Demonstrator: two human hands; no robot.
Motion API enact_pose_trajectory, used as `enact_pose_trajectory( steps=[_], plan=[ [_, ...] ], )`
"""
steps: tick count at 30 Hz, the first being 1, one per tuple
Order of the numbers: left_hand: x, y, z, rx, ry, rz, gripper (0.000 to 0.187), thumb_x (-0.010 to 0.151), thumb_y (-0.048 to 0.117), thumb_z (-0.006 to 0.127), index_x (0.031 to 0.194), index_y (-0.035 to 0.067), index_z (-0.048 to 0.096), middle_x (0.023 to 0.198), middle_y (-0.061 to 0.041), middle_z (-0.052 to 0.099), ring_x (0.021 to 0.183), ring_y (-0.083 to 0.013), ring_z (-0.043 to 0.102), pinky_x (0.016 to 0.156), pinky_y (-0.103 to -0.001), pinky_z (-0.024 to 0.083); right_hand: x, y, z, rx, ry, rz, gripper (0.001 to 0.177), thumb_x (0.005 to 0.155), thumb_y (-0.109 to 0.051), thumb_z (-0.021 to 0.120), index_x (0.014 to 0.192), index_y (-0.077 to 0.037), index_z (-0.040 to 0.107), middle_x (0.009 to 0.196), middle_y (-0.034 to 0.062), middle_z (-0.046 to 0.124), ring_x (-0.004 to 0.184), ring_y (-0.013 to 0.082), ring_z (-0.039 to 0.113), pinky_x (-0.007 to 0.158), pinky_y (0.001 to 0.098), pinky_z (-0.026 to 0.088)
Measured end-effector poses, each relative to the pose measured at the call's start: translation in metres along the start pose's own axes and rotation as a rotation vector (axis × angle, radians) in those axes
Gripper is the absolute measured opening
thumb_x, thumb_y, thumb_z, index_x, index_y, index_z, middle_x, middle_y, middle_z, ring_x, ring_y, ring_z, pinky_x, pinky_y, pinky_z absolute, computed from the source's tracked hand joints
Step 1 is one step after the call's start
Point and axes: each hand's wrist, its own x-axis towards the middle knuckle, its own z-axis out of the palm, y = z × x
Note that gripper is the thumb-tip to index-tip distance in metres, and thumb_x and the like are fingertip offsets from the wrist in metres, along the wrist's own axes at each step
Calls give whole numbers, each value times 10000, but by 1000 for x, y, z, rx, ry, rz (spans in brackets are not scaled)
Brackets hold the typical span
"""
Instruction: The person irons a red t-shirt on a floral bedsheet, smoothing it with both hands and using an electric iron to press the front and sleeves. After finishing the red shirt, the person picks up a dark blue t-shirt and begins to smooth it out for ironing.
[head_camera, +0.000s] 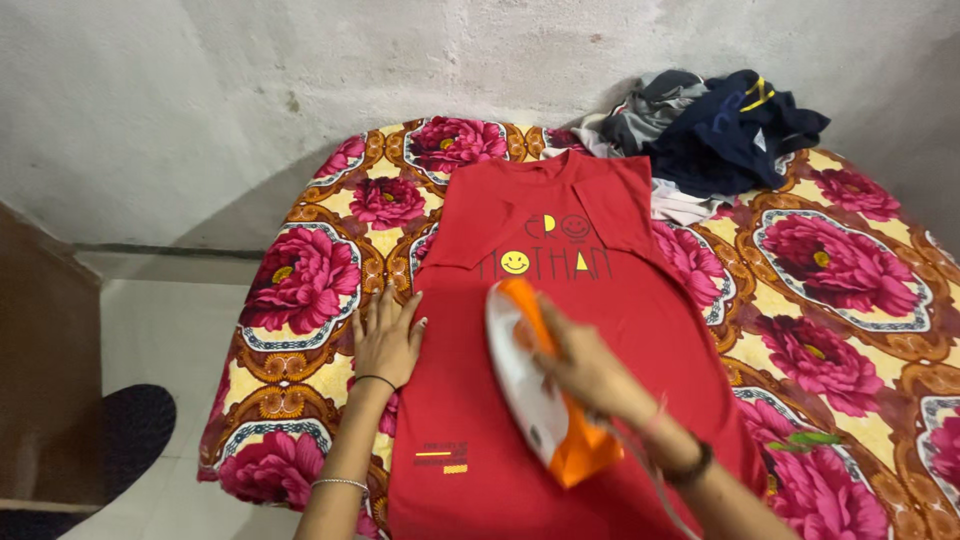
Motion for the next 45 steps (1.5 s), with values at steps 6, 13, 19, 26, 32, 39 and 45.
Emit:
enact_pose_trajectory(
  steps=[6,13,19,26,32,39,45],
  plan=[
    [-1,-5,7,-124,131,22,601,979,392,560,1536,223,413,1612,-155,340,1471,-356,327,1191,-618,185,22,-45,43,-45,-61,-146,786,849,-84,620,1557,29,299,921,211,708,630,252,706,639,386,585],
    [-3,-5,10,-38,33,5,490,973,327,566,1460,362,524,1595,-82,384,1486,-335,326,1216,-611,182,37,-45,42,-123,-45,-69,801,818,-91,600,1554,18,304,786,280,705,615,306,727,647,419,583],
    [2,0,19,7,34,-18,483,963,303,536,1446,287,544,1586,-97,396,1488,-347,305,1153,-725,133,-13,6,-15,-226,110,-137,785,799,-102,645,1523,16,364,855,252,711,612,306,750,624,421,595],
    [20,62,7,488,-40,-66,407,1003,295,535,1396,194,574,1679,-105,296,1545,-380,220,1163,-745,81,-5,52,-84,-286,329,65,727,843,-131,642,1522,1,421,762,254,702,643,306,735,660,431,587],
    [-12,193,24,-88,-109,223,643,957,428,562,1494,90,456,1651,-151,259,1535,-381,156,1207,-644,72,-96,64,-111,-284,293,127,761,811,-132,654,1526,-22,417,703,230,709,573,267,729,642,394,582],
    [-53,272,49,-166,-106,344,659,997,433,487,1540,74,387,1646,-144,293,1537,-327,198,1227,-608,90,-92,65,-132,-307,311,176,727,851,-93,642,1539,-20,420,694,228,673,556,230,690,621,384,564],
    [-88,273,31,-191,-134,417,666,999,434,483,1532,48,388,1636,-153,300,1530,-340,201,1219,-616,73,-172,46,-138,-286,245,165,714,833,-83,656,1512,-31,440,794,199,683,553,205,685,587,374,564]
  ],
)
